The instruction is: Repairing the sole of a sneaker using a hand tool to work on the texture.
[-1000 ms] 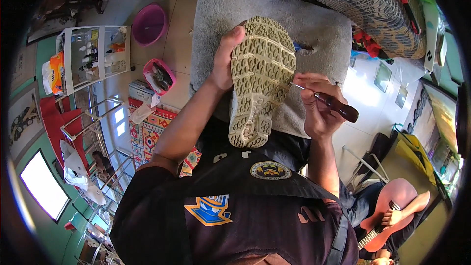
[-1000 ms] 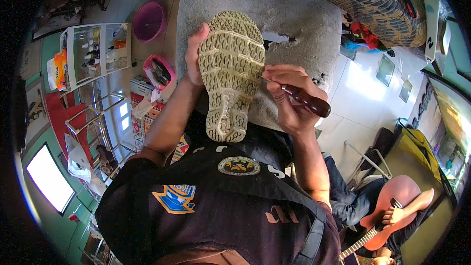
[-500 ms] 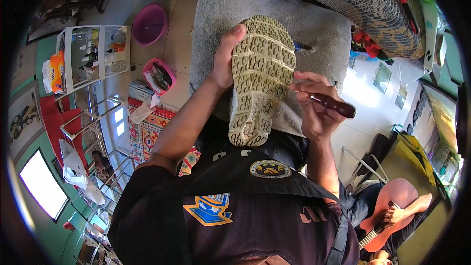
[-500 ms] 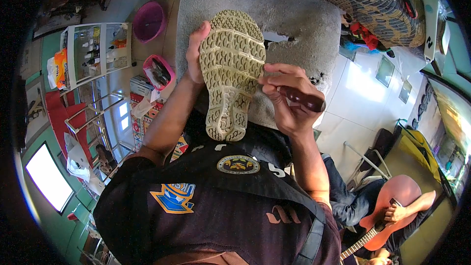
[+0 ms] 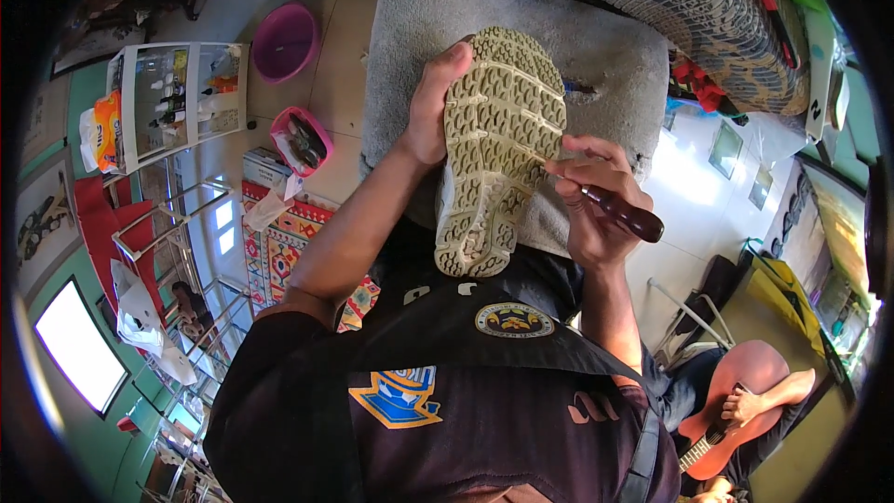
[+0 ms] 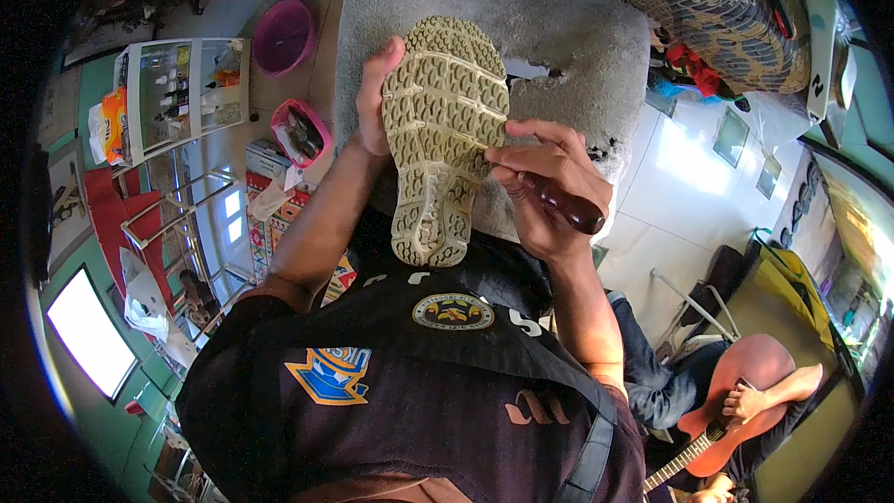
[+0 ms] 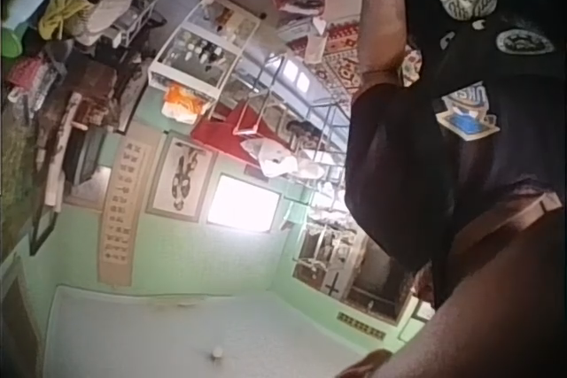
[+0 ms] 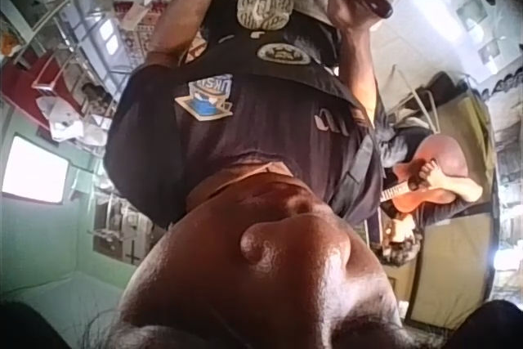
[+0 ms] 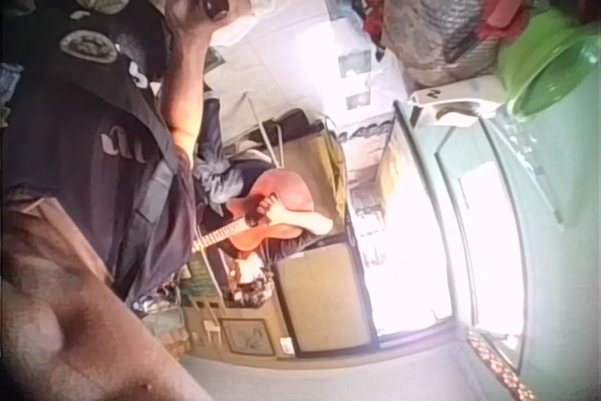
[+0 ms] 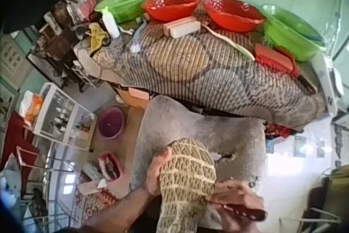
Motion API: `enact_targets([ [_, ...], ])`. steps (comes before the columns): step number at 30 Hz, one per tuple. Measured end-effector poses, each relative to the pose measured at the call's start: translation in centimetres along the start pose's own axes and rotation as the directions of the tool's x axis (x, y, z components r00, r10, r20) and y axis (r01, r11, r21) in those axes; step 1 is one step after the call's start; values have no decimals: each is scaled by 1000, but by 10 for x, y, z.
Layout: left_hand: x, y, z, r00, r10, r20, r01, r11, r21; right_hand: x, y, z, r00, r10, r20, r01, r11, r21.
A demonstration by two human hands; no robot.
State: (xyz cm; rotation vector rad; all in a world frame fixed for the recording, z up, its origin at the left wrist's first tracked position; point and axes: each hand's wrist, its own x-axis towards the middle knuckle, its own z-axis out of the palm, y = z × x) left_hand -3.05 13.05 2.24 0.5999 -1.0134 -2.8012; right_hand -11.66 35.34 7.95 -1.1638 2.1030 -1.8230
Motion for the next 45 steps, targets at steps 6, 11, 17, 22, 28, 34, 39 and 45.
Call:
enact_targets([
  [6, 1, -3, 0, 1000, 0, -7, 0, 1000, 26, -2, 1, 2, 999, -43, -11, 43, 999, -1],
  [11, 2, -11, -14, 991, -90, 95, 106, 977, -187, -3, 1, 1, 999, -39, -7, 39, 999, -24],
  [17, 5, -16, -8, 990, 31, -136, -15, 994, 110, -4, -2, 1, 1000, -22, -13, 22, 1000, -3],
  [22, 0, -5, 1, 1000, 17, 6, -17, 998, -66, -5, 1, 1, 1000, -16, -4, 16, 1000, -17],
  [28, 2, -8, -1, 998, 7, -65, 0, 994, 111, -7, 0, 3, 1000, -23, -17, 23, 1000, 15],
  [34, 3, -3, 2, 997, -14, 76, 8, 997, 76, 2, -7, 1, 999, -25, -25, 24, 999, -28],
  [39, 4, -2, 4, 994, -8, 109, 3, 999, 49, 4, -13, -2, 1000, 17, 20, -15, 996, -93],
  [45, 3, -19, -13, 1000, 23, 14, -21, 996, -84, -6, -14, 4, 965, 257, -59, -230, 928, 293],
])
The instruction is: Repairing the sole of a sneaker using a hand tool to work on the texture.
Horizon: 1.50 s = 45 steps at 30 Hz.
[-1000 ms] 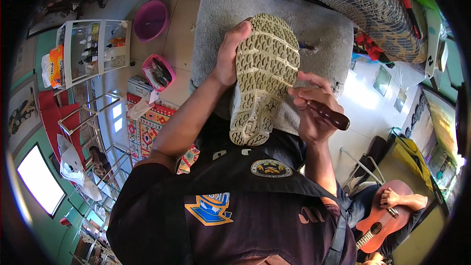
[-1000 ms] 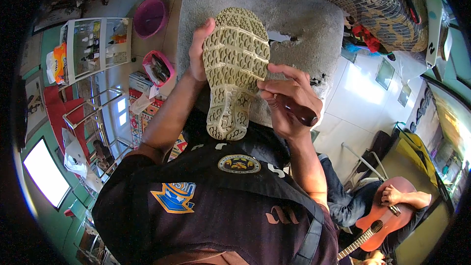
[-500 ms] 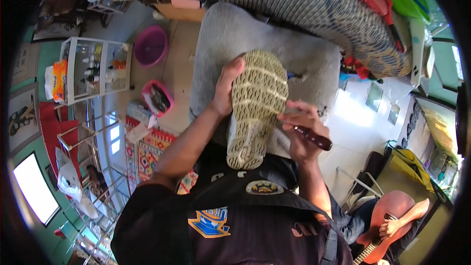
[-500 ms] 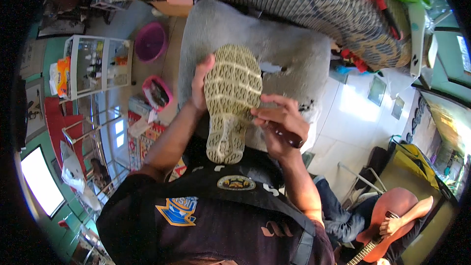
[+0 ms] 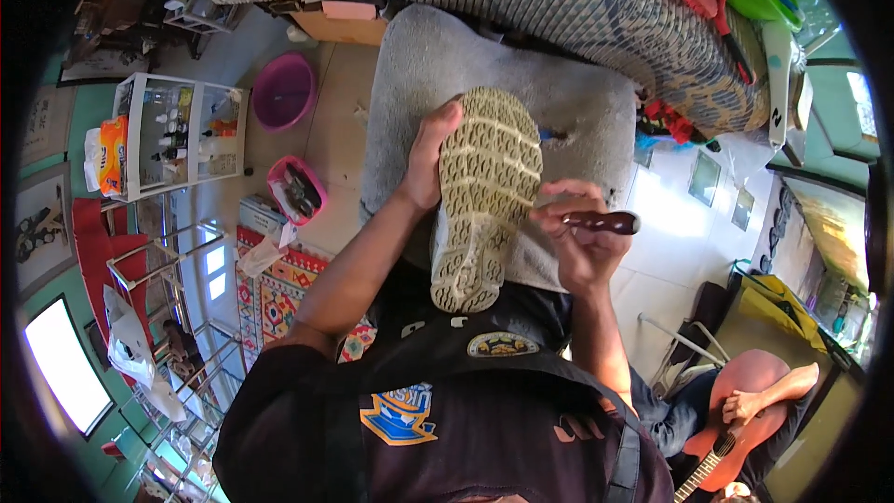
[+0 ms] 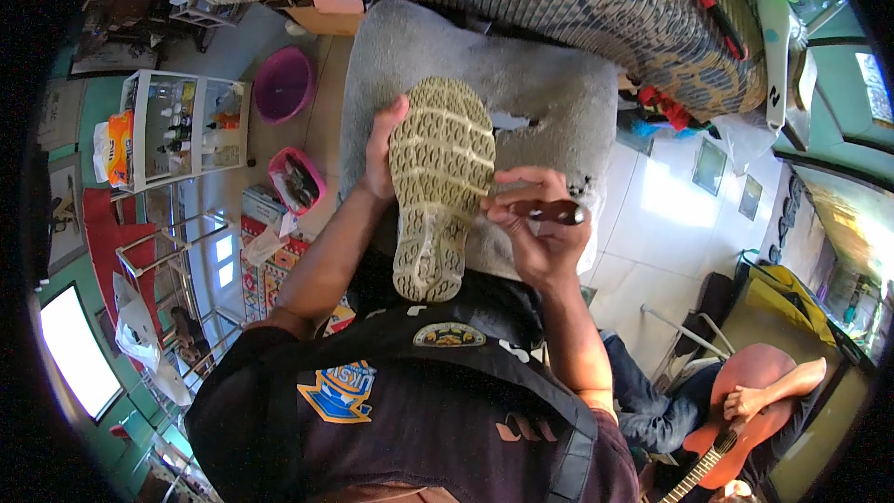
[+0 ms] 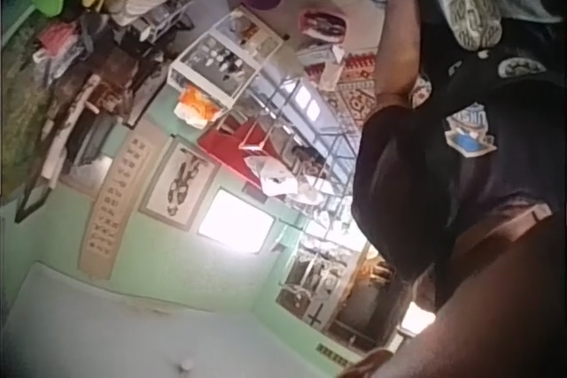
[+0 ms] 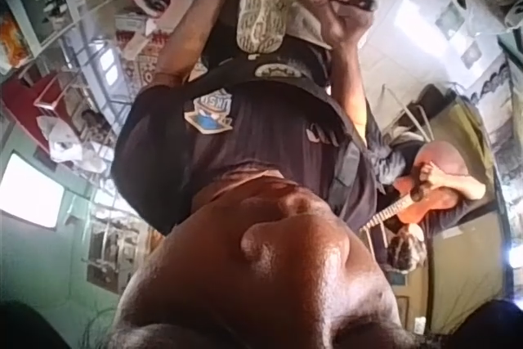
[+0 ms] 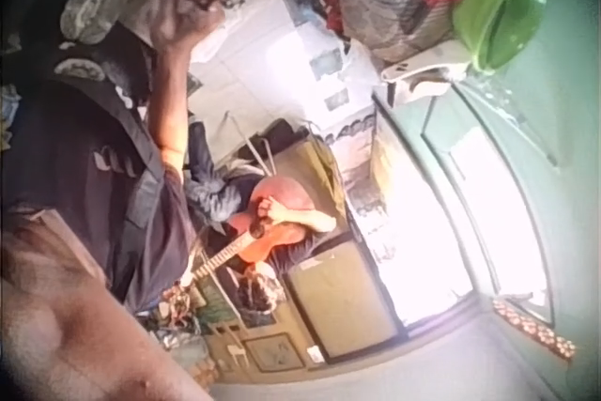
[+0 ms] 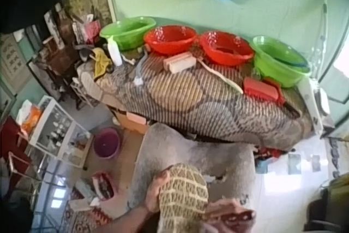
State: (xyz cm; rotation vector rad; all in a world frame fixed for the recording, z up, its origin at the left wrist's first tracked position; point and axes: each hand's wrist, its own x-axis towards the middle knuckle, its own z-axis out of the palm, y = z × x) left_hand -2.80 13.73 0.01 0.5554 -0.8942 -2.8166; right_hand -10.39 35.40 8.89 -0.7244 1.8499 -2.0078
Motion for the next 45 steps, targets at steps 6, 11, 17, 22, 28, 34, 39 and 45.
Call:
enact_targets([
  [6, 6, -6, -5, 986, 103, -131, -63, 958, 281, -3, 6, -1, 996, -48, 77, 59, 987, -148],
  [11, -1, 8, 16, 1000, -2, 9, 2, 1000, 10, -4, 9, 2, 984, -165, 65, 174, 965, -195],
  [17, 2, 11, 18, 996, -30, -84, 44, 983, 177, -3, 9, 1, 986, -149, 70, 162, 957, -241],
  [22, 0, 11, 22, 999, 14, -45, -11, 998, 63, -8, 8, 4, 995, -73, 75, 84, 984, -156],
  [28, -2, 15, 30, 999, -1, -53, 4, 999, 50, -4, 9, 4, 975, -205, 82, 217, 960, -175],
  [34, 1, 11, 21, 999, 8, -32, -6, 997, 80, -5, 9, -1, 975, -188, 118, 210, 951, -225],
  [39, 4, 10, 15, 998, -1, -70, 9, 994, 111, -7, 15, 0, 954, -259, 149, 289, 925, -248],
  [45, 1, 12, 30, 996, 81, 28, -82, 994, 72, -9, 11, 1, 992, -90, 88, 88, 996, 28],
])
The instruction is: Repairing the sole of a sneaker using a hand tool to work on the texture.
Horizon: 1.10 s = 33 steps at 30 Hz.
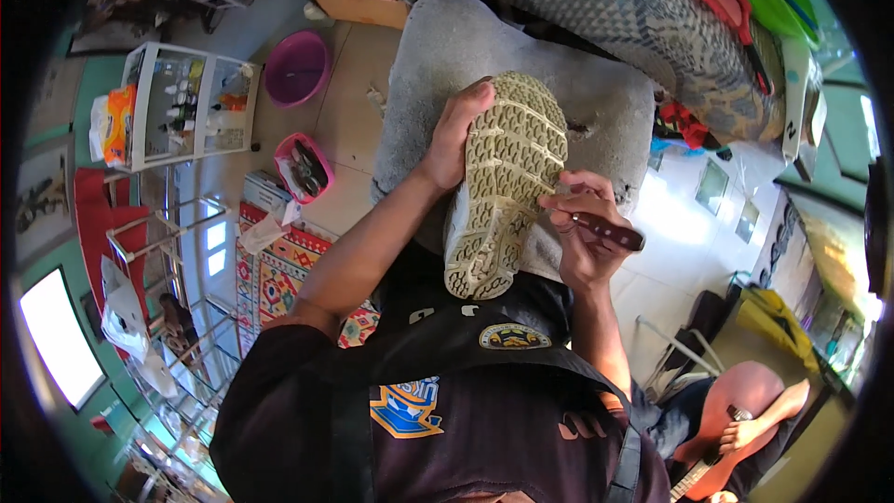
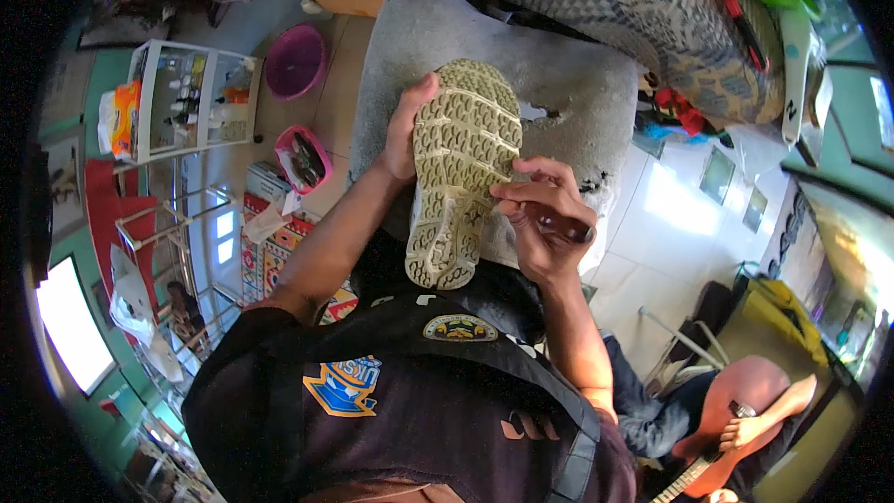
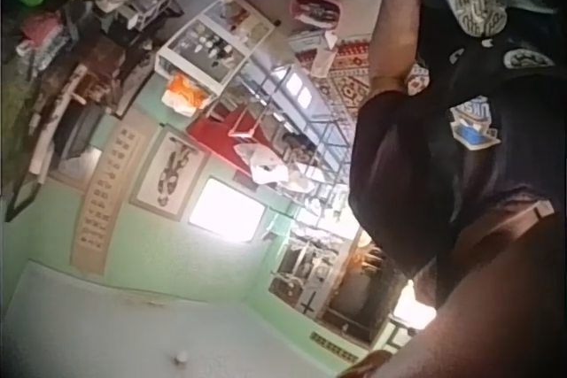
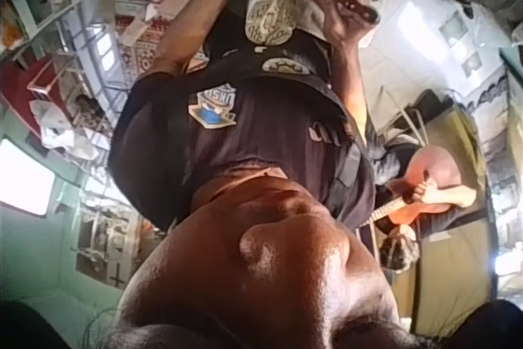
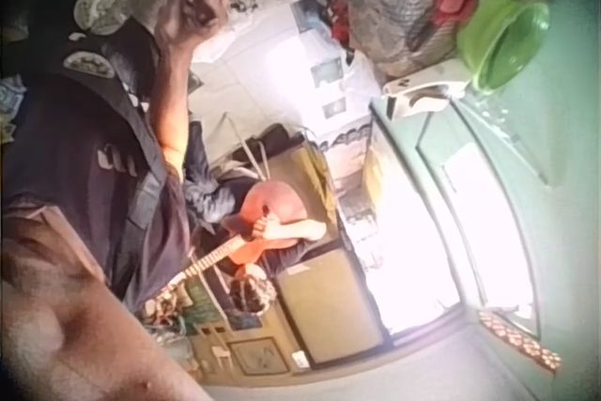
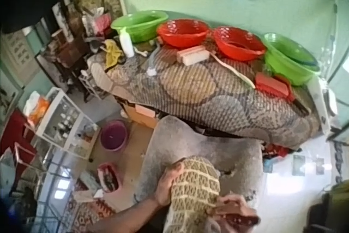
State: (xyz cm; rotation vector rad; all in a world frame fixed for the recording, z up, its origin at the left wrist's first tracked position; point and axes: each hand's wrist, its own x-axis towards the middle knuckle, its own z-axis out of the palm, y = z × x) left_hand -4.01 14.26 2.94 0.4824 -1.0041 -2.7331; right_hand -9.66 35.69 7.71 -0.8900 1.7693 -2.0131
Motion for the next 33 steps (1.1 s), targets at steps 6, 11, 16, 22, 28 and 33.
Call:
enact_targets([
  [6, 0, 6, 1, 999, -51, -12, 51, 999, 9, -5, -3, -4, 956, -262, 134, 291, 908, -303],
  [11, 0, 2, -2, 995, -80, -66, 80, 997, -8, -18, -2, 0, 961, -260, 98, 278, 921, -273],
  [16, -3, 3, 1, 998, -28, -57, 30, 999, 35, -20, -4, 1, 954, -269, 130, 294, 923, -248],
  [22, -1, 1, -11, 999, -40, 20, 37, 992, 124, -31, -7, 8, 964, -249, 97, 266, 918, -295],
  [28, 0, -1, -10, 999, -17, -29, 21, 992, 122, -36, -5, 10, 1000, -23, -14, 22, 999, -26],
  [33, -4, 3, 1, 999, -47, 4, 47, 999, -2, -33, -5, 8, 987, -155, 52, 162, 969, -187],
])
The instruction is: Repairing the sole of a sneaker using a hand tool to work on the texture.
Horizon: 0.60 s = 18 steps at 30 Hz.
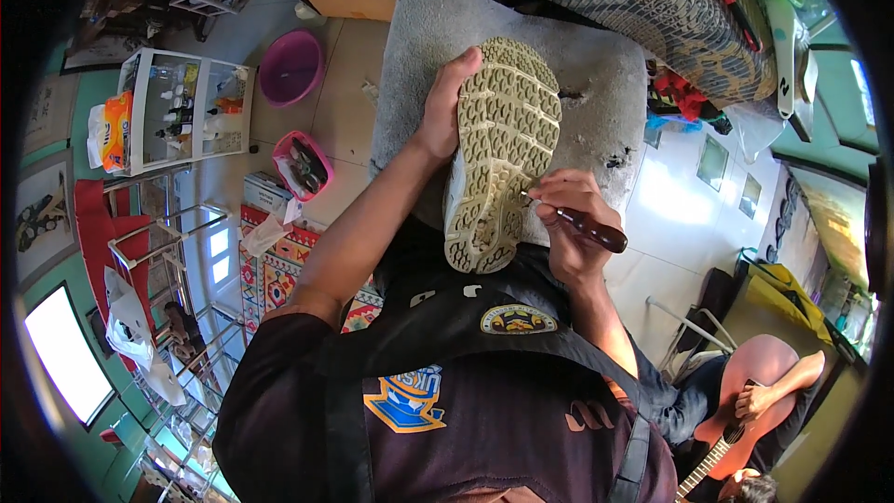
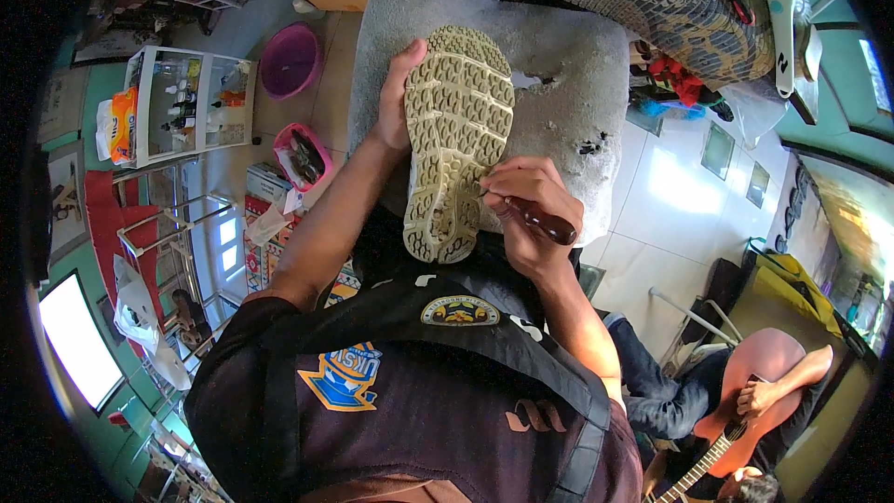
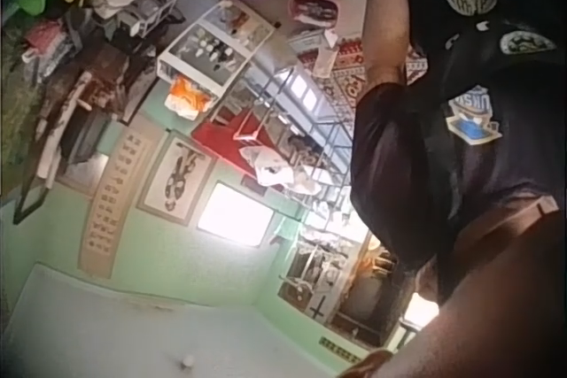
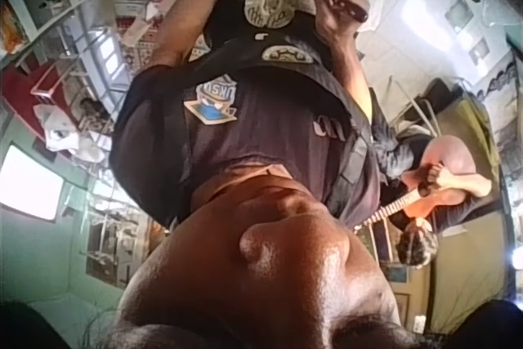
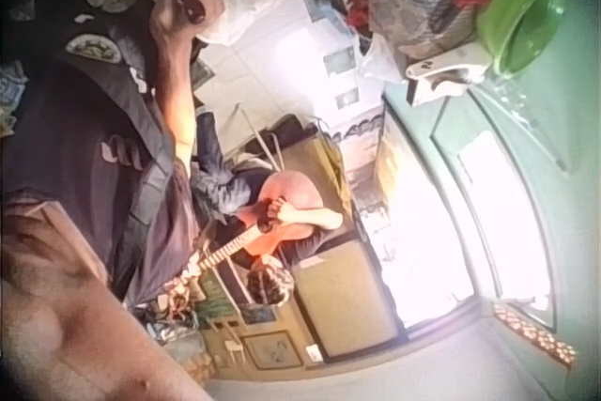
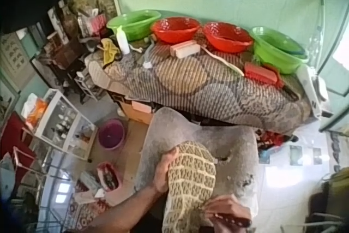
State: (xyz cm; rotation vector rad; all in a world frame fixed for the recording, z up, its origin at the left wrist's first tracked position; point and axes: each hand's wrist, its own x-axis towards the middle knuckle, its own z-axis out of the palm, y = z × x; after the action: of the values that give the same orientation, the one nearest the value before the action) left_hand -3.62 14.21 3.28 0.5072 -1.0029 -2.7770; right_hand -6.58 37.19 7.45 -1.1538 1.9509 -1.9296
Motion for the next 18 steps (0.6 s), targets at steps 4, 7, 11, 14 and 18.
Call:
enact_targets([
  [4, 0, 2, 1, 1000, 5, 16, -5, 1000, 13, -1, -3, 3, 990, 138, -2, -136, 983, 126],
  [7, 2, 1, 0, 1000, 11, -15, -11, 1000, 18, 2, -1, 2, 999, 12, -44, -11, 1000, 17],
  [11, 3, 1, 1, 1000, 18, -17, -18, 1000, 19, 3, -3, 1, 999, 31, 13, -32, 999, 15],
  [14, 2, 0, 1, 1000, 30, -3, -30, 999, 43, 2, -4, 2, 999, 51, -15, -51, 999, -3],
  [18, 2, -1, 0, 999, 41, -7, -41, 999, 33, 3, -6, 5, 996, 85, -36, -81, 991, 111],
])
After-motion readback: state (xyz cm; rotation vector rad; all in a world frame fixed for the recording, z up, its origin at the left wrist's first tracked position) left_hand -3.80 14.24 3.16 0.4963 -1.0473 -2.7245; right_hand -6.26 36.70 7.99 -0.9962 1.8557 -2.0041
